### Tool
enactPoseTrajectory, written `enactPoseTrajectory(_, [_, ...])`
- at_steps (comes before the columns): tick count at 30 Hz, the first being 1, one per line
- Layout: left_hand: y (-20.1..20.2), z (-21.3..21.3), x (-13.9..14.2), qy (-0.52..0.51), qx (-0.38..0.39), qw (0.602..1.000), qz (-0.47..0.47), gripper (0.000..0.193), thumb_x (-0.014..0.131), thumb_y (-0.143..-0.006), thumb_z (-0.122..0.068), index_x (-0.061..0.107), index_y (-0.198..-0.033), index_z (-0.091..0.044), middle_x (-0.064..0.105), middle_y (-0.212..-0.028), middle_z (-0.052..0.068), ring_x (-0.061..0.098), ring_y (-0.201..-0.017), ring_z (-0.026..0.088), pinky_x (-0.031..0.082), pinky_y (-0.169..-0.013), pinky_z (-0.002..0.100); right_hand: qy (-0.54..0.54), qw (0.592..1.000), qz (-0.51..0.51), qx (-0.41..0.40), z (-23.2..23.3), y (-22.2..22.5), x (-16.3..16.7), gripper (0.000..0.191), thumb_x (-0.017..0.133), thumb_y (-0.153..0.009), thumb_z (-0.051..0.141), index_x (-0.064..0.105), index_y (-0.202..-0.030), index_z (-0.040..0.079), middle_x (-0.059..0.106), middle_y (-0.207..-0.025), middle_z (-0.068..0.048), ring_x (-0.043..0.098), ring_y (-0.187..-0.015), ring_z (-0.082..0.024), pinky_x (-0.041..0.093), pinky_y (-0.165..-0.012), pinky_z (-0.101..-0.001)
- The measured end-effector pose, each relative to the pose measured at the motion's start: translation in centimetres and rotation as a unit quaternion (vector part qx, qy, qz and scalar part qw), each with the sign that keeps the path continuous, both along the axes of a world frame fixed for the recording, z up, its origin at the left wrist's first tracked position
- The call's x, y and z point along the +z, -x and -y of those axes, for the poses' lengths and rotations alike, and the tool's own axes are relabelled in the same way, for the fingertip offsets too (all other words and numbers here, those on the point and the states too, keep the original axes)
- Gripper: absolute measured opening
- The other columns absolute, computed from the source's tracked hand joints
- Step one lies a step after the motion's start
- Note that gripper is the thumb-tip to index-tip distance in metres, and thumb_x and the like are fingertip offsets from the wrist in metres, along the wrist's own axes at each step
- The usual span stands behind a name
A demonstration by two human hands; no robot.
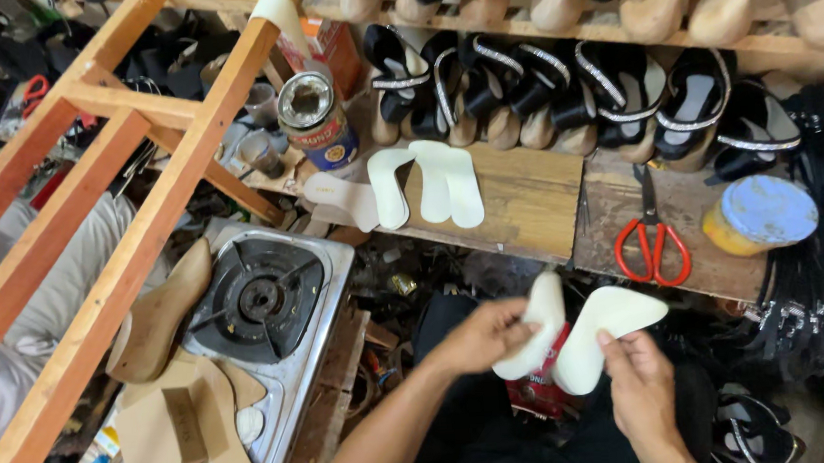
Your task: The person inserts white insoles into black slip-on shoes, pressing them into place. They then use red-handled scissors to trim excess material from the insole edges. The person repeats the process with a second shoe.
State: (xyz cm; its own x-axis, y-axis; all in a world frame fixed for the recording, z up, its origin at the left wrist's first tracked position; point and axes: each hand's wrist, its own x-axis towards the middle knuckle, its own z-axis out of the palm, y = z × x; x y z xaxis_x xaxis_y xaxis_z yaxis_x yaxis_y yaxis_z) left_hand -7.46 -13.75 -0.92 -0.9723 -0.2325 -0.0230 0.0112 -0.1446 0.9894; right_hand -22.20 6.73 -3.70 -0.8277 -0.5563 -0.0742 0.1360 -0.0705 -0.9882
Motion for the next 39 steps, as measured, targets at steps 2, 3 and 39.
enactPoseTrajectory(2, [-0.4, 1.9, 0.3, 0.026, 0.062, 0.998, -0.009, 0.033, 0.062, -0.107, -0.011, 0.059, -0.136, 0.003, 0.065, -0.110, 0.009, 0.058, -0.097, 0.013, 0.051, -0.084, 0.030, 0.050, 0.999, 0.010, -0.010, -0.4, 0.3, 0.6, 0.019, 0.064, -0.103, 0.009, 0.063, -0.120, -0.001, 0.070, -0.107, -0.007, 0.062, -0.095, -0.012, 0.049, -0.088, -0.0282])
enactPoseTrajectory(3, [-0.5, 3.4, 0.8, 0.078, 0.100, 0.991, -0.034, 0.038, 0.062, -0.104, -0.009, 0.055, -0.140, 0.000, 0.066, -0.117, 0.007, 0.060, -0.105, 0.011, 0.053, -0.091, 0.029, 0.077, 0.997, 0.013, -0.016, -0.5, 0.5, 0.9, 0.020, 0.062, -0.102, 0.009, 0.061, -0.120, 0.001, 0.070, -0.111, -0.006, 0.065, -0.100, -0.011, 0.052, -0.093, -0.0277])
enactPoseTrajectory(39, [-3.0, 8.4, 5.1, 0.043, 0.293, 0.954, -0.046, 0.051, 0.070, -0.094, -0.028, 0.058, -0.134, 0.002, 0.070, -0.123, 0.016, 0.069, -0.112, 0.021, 0.057, -0.096, 0.035, -0.030, 0.991, 0.017, 0.130, 3.9, -2.5, 4.8, 0.022, 0.067, -0.094, 0.008, 0.065, -0.113, -0.003, 0.074, -0.104, -0.009, 0.068, -0.092, -0.010, 0.054, -0.083, -0.0257])
